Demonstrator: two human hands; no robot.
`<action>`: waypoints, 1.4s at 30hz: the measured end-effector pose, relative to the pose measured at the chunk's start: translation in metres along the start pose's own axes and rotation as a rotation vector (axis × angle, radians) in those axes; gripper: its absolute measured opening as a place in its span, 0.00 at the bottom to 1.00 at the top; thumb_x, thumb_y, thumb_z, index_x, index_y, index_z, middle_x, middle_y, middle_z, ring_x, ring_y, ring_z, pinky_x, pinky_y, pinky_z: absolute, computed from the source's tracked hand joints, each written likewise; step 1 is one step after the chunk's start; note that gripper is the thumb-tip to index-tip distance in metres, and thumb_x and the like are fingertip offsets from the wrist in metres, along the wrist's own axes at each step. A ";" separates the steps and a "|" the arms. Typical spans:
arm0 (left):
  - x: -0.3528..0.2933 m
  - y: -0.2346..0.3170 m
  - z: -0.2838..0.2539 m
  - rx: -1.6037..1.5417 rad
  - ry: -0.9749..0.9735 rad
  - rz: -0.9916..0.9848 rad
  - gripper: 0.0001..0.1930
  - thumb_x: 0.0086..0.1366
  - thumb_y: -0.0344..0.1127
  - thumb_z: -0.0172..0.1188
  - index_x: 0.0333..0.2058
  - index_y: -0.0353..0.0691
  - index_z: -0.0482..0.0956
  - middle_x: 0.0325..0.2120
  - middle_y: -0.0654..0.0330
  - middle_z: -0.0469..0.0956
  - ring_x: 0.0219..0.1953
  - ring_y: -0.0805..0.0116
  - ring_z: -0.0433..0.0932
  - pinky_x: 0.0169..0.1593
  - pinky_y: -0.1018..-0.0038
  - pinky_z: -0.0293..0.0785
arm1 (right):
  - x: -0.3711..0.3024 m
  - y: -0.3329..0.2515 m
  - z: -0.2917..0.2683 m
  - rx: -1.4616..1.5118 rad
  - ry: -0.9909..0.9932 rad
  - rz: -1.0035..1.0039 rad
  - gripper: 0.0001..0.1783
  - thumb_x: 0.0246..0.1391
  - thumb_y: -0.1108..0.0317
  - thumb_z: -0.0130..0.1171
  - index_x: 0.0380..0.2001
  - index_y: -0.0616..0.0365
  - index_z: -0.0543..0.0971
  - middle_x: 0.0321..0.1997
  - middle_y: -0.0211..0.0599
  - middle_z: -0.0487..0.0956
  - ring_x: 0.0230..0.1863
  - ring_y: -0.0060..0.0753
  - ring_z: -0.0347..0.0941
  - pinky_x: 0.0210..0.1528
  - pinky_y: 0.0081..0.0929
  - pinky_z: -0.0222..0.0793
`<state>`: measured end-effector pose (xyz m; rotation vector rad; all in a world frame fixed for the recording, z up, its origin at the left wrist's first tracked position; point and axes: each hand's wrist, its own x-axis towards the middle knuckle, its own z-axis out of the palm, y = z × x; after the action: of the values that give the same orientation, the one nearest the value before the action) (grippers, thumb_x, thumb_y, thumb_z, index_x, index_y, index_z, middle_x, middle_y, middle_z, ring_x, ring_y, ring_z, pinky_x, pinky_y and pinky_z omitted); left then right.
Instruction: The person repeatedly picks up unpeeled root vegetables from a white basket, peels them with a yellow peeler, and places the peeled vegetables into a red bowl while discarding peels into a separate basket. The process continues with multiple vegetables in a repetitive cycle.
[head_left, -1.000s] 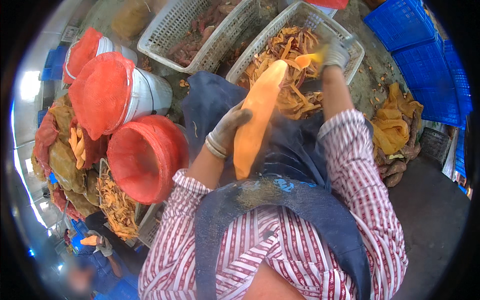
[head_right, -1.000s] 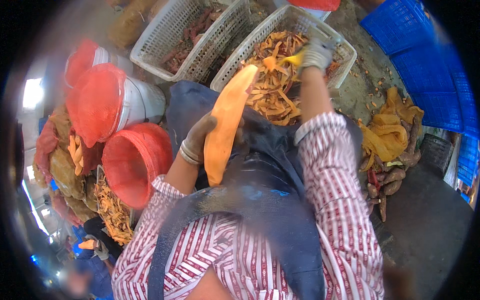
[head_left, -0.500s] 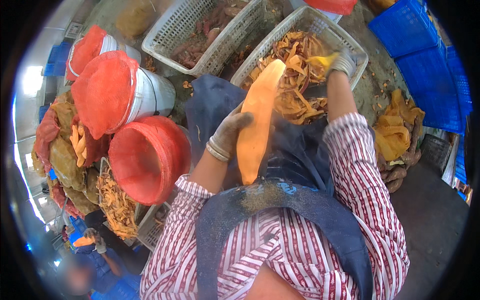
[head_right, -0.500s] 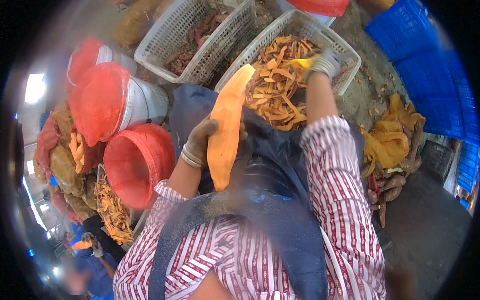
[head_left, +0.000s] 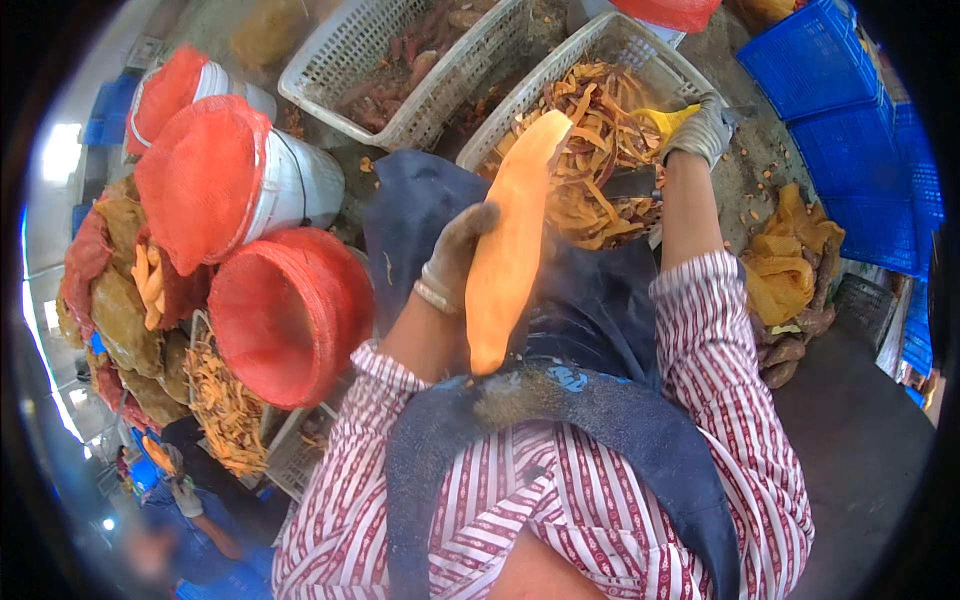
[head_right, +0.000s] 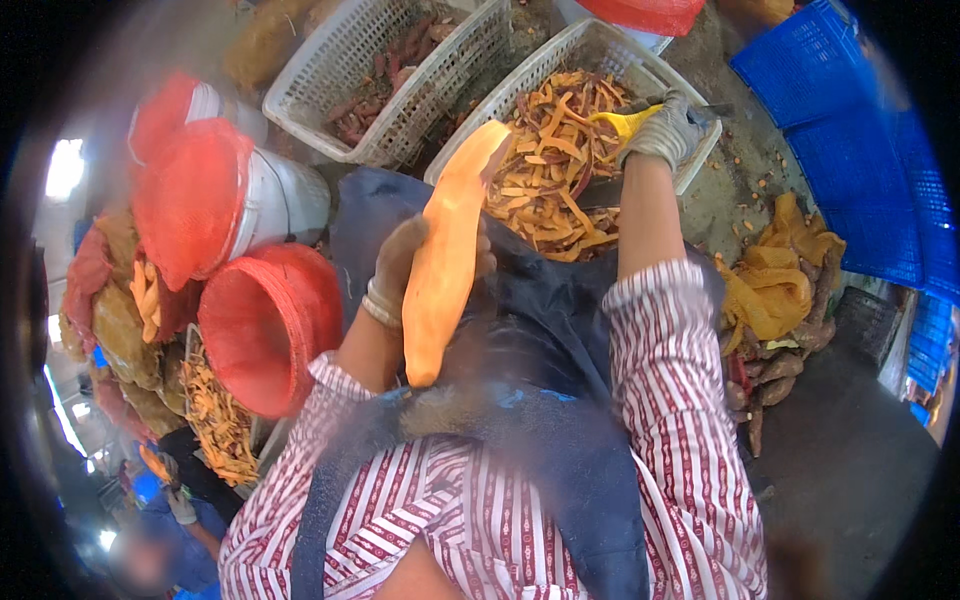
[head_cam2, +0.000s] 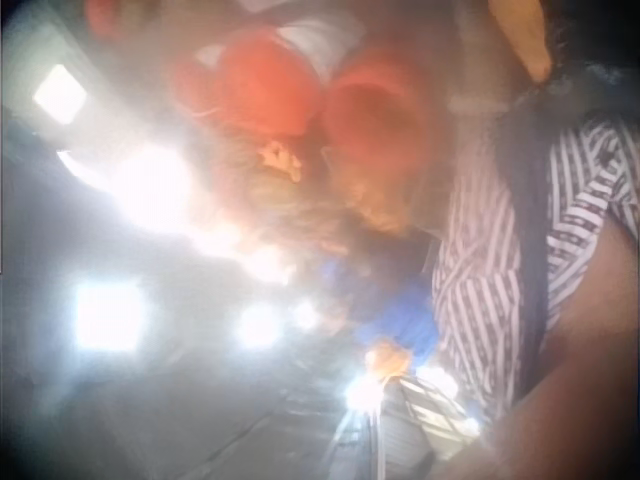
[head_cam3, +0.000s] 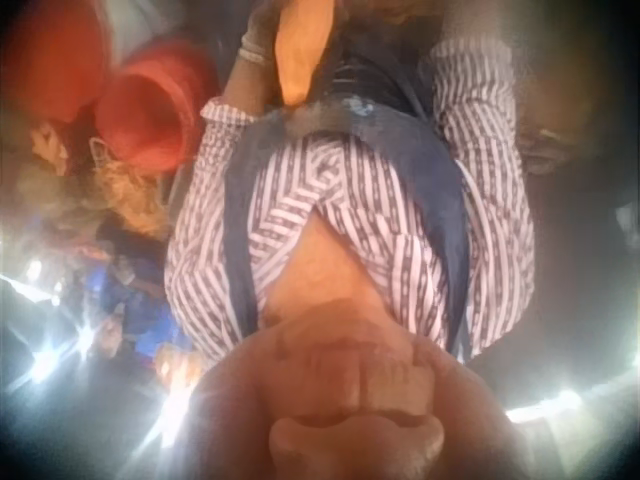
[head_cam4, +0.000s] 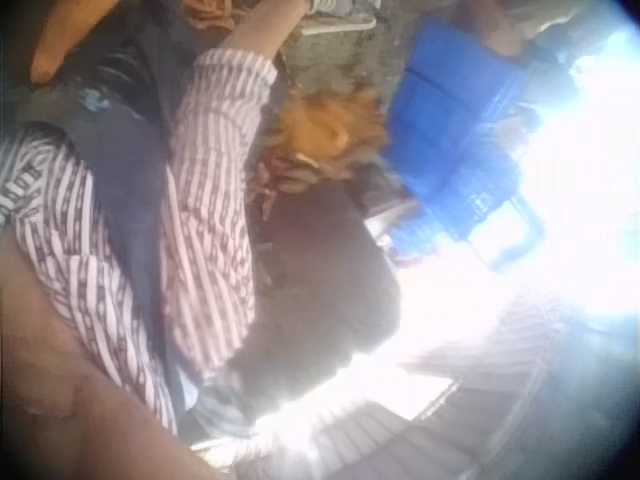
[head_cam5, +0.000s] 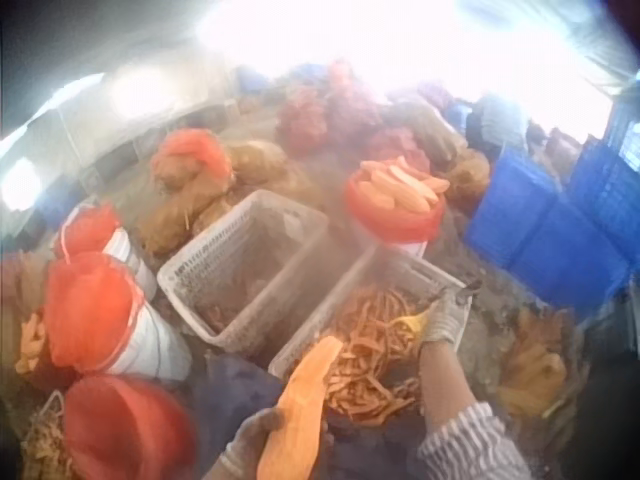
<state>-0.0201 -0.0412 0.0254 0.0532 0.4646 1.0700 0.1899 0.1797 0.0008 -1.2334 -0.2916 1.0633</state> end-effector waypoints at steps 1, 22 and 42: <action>0.007 0.001 -0.003 -0.005 0.043 -0.019 0.28 0.52 0.44 0.57 0.47 0.32 0.63 0.35 0.54 0.73 0.35 0.63 0.74 0.39 0.73 0.73 | -0.013 -0.004 -0.001 0.036 -0.070 0.040 0.14 0.47 0.62 0.50 0.32 0.61 0.72 0.24 0.35 0.73 0.23 0.34 0.66 0.34 0.42 0.67; 0.026 -0.012 -0.001 0.264 0.120 -0.164 0.27 0.50 0.47 0.60 0.43 0.32 0.67 0.29 0.52 0.74 0.28 0.63 0.74 0.35 0.73 0.74 | -0.069 0.013 -0.004 -0.201 -0.217 -0.020 0.12 0.51 0.61 0.46 0.29 0.60 0.68 0.21 0.36 0.70 0.20 0.31 0.67 0.23 0.28 0.67; -0.015 -0.013 0.031 0.219 -0.009 -0.124 0.27 0.50 0.46 0.57 0.47 0.37 0.66 0.34 0.54 0.74 0.33 0.63 0.74 0.40 0.73 0.70 | 0.036 -0.018 -0.030 -0.114 0.078 -0.435 0.13 0.49 0.60 0.47 0.22 0.60 0.68 0.21 0.34 0.69 0.19 0.32 0.65 0.23 0.31 0.65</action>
<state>-0.0028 -0.0546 0.0553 0.2202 0.5688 0.8933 0.2385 0.1899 -0.0066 -1.2370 -0.5394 0.6289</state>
